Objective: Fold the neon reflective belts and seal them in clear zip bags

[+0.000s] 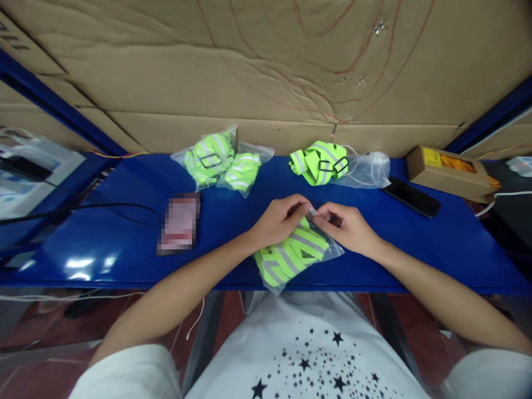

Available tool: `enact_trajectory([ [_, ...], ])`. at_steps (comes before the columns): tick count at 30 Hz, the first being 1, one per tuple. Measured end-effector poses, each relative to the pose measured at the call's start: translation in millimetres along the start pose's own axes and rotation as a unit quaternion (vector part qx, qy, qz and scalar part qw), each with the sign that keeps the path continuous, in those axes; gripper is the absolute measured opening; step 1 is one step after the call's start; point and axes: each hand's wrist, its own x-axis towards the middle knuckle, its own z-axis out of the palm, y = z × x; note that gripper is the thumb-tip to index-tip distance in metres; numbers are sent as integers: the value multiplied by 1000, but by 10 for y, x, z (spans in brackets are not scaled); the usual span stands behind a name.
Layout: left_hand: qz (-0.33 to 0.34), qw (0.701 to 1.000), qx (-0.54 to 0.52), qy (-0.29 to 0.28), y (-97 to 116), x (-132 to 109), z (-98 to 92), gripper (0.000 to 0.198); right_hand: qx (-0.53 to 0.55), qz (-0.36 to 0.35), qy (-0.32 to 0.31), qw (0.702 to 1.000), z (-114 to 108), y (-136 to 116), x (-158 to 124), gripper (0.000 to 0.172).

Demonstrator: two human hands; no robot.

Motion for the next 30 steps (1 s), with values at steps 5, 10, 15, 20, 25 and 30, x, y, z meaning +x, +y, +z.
enact_trajectory([
  [5, 3, 1000, 22, 20, 27, -10, -7, 26, 23, 22, -16, 999, -8, 26, -4, 28],
  [10, 10, 999, 28, 21, 53, -28, -4, 25, 32, 33, -23, 999, 18, 28, -20, 30],
  [15, 8, 999, 30, 34, 28, -12, -31, 28, 69, 55, -43, 995, -30, 52, 16, 38],
  [20, 7, 998, 27, 48, 7, 15, -61, 32, 12, 33, -73, 997, -75, 12, 20, 44],
  [25, 14, 998, 28, 55, 2, 17, -72, 29, 5, 18, -66, 998, -52, -61, -28, 40],
  [30, 16, 997, 29, 63, 13, 23, -99, 31, 2, 17, -80, 997, -85, -8, 6, 51],
])
